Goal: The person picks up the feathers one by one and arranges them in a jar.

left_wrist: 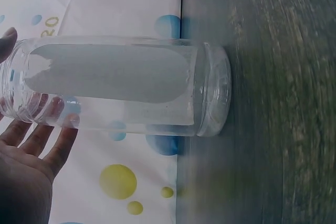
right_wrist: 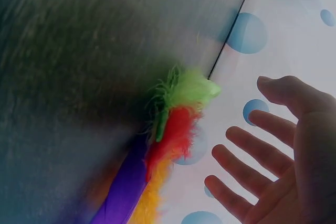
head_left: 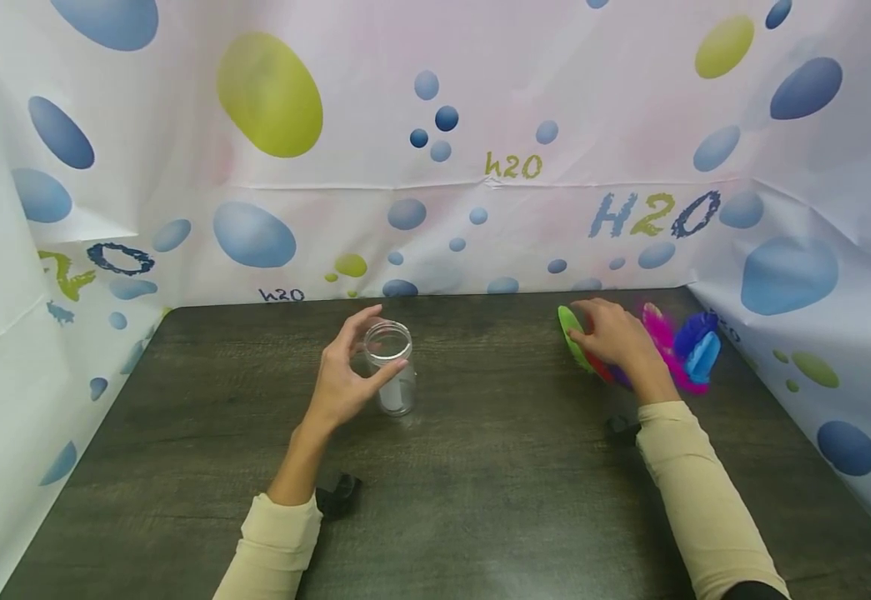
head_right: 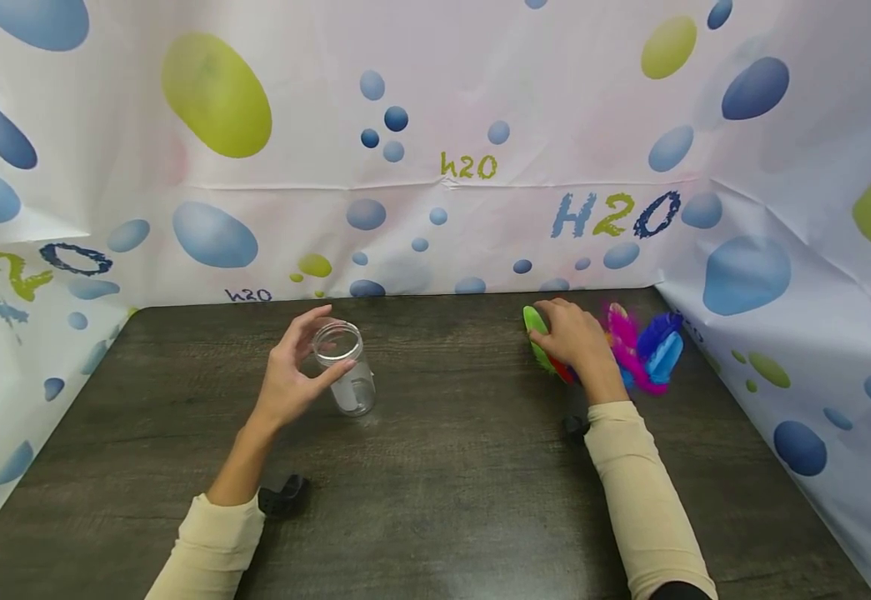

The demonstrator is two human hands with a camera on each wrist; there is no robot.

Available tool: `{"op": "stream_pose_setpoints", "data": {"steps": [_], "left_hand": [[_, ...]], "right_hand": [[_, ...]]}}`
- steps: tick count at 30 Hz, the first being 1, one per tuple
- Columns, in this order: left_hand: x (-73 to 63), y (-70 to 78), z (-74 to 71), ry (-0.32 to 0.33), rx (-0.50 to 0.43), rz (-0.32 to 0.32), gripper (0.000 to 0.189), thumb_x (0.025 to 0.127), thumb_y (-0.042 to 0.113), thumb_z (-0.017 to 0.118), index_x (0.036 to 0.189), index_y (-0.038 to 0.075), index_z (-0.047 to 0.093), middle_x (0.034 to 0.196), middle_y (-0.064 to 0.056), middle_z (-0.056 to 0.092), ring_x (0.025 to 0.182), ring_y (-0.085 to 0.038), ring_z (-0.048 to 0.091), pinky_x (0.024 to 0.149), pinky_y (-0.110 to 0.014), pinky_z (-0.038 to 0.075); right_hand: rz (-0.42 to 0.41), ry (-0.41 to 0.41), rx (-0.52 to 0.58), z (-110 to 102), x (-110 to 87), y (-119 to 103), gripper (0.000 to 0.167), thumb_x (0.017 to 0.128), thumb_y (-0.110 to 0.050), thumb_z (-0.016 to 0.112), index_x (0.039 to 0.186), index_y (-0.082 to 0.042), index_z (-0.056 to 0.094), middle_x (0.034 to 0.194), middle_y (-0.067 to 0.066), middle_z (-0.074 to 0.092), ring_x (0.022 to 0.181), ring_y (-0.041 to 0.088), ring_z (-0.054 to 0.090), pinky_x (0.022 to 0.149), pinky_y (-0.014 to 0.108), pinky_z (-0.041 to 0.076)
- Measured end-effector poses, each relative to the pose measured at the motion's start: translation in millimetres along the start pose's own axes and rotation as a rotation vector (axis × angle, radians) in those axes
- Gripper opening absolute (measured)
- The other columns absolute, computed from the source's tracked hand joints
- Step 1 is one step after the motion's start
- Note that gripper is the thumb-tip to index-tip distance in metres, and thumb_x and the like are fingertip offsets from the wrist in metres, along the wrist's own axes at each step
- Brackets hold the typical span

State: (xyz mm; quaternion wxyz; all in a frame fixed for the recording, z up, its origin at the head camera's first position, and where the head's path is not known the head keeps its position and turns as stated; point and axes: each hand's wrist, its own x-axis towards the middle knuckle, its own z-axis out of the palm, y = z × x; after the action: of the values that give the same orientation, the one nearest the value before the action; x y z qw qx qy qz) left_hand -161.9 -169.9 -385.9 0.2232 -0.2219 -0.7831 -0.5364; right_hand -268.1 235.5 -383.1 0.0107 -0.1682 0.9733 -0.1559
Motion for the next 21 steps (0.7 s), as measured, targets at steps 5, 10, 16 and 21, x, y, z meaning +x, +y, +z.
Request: {"op": "stream_pose_setpoints", "data": {"steps": [5, 10, 16, 21], "left_hand": [[0.4, 2.2, 3.9, -0.007, -0.004, -0.012, 0.075, 0.08, -0.003, 0.086, 0.146, -0.001, 0.051, 0.127, -0.02, 0.066, 0.113, -0.04, 0.066, 0.092, -0.055, 0.056], [-0.4, 3.4, 7.5, -0.014, -0.011, -0.012, 0.075, 0.08, -0.003, 0.086, 0.146, -0.002, 0.05, 0.127, -0.021, 0.066, 0.113, -0.041, 0.065, 0.091, -0.06, 0.056], [-0.1, 6.3, 11.1, -0.022, -0.027, 0.004, 0.075, 0.079, -0.004, 0.086, 0.146, -0.002, 0.05, 0.125, -0.022, 0.067, 0.112, -0.046, 0.064, 0.092, -0.051, 0.058], [0.8, 5.7, 14.6, -0.027, -0.033, -0.001, 0.076, 0.078, -0.004, 0.087, 0.145, -0.001, 0.051, 0.125, -0.021, 0.067, 0.113, -0.043, 0.065, 0.093, -0.042, 0.058]], "right_hand": [[0.002, -0.007, -0.002, -0.8, 2.0, -2.1, 0.055, 0.099, -0.024, 0.067, 0.144, 0.006, 0.054, 0.141, 0.032, 0.056, 0.126, 0.052, 0.055, 0.103, 0.068, 0.044], [-0.003, -0.008, -0.001, -0.7, 3.7, -5.0, 0.056, 0.099, -0.024, 0.068, 0.145, 0.005, 0.054, 0.143, 0.032, 0.054, 0.13, 0.052, 0.053, 0.105, 0.068, 0.043], [-0.004, -0.006, -0.003, 0.1, 5.3, -5.7, 0.056, 0.099, -0.023, 0.068, 0.145, 0.005, 0.054, 0.144, 0.031, 0.054, 0.131, 0.051, 0.052, 0.106, 0.067, 0.042], [0.001, -0.013, -0.006, 1.8, 5.6, -4.0, 0.056, 0.099, -0.023, 0.068, 0.145, 0.005, 0.054, 0.143, 0.032, 0.055, 0.131, 0.051, 0.052, 0.105, 0.067, 0.043]]}}
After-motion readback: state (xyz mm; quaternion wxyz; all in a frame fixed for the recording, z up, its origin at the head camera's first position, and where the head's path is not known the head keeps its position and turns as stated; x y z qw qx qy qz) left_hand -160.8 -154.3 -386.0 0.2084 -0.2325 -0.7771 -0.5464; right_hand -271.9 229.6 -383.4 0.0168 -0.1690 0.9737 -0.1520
